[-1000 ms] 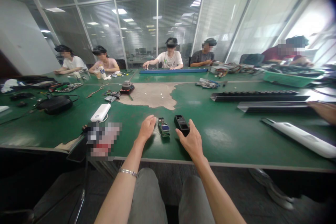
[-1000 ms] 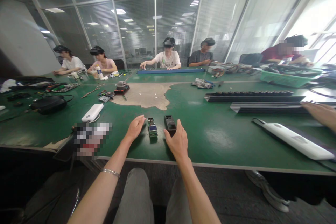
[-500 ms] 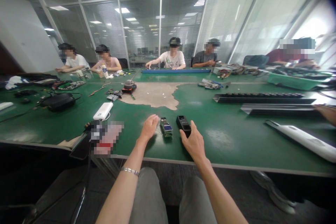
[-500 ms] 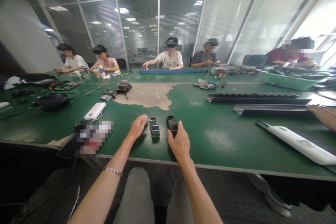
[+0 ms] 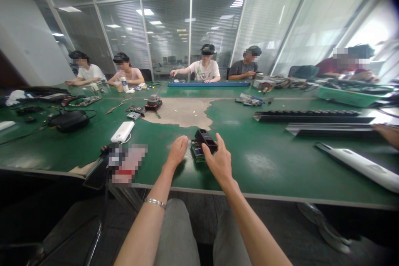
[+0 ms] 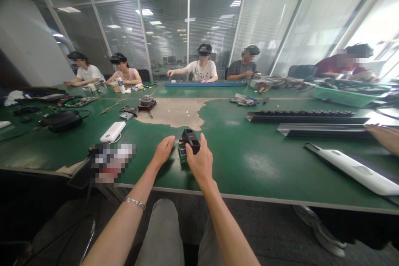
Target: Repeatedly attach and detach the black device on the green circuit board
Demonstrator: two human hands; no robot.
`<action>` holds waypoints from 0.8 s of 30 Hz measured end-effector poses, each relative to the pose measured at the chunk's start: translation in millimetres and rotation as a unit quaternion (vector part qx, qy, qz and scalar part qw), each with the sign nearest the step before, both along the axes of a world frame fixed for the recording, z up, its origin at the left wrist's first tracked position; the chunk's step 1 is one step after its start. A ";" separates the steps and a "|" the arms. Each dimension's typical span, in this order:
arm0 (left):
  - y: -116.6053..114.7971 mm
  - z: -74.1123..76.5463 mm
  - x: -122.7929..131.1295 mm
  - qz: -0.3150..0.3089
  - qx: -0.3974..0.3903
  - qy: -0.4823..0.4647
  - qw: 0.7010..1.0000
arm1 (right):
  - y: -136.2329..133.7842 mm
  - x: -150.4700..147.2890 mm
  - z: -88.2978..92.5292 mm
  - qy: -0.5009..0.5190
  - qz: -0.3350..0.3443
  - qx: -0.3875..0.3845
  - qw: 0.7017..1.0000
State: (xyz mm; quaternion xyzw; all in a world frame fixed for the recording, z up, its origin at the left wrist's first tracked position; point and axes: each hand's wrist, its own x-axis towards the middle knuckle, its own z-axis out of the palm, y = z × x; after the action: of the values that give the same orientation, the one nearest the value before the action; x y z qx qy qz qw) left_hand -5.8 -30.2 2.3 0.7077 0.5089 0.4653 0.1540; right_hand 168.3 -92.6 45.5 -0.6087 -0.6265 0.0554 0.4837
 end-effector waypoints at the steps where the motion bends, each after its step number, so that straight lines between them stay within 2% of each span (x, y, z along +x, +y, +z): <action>1: -0.1 0.2 0.0 0.000 0.000 -0.001 1.000 | -0.1 -5.3 1.2 -0.006 0.006 -0.002 1.000; 6: -1.3 2.9 -0.1 0.000 -0.008 -0.007 1.000 | -2.1 -20.7 -1.5 -0.038 0.004 -0.025 0.999; 14: -3.3 5.7 0.0 -0.003 -0.010 -0.018 1.000 | -9.0 -26.4 -9.3 -0.098 0.012 -0.010 0.995; 24: -0.2 2.5 0.6 0.004 -0.009 -0.008 1.000 | -14.5 -25.4 -32.5 -0.116 0.017 -0.018 0.993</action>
State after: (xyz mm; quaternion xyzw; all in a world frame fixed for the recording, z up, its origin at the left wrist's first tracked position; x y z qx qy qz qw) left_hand -5.1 -30.3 4.8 0.7008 0.5145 0.4668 0.1623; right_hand 142.8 -107.1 12.9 -0.6090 -0.6872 0.0039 0.3961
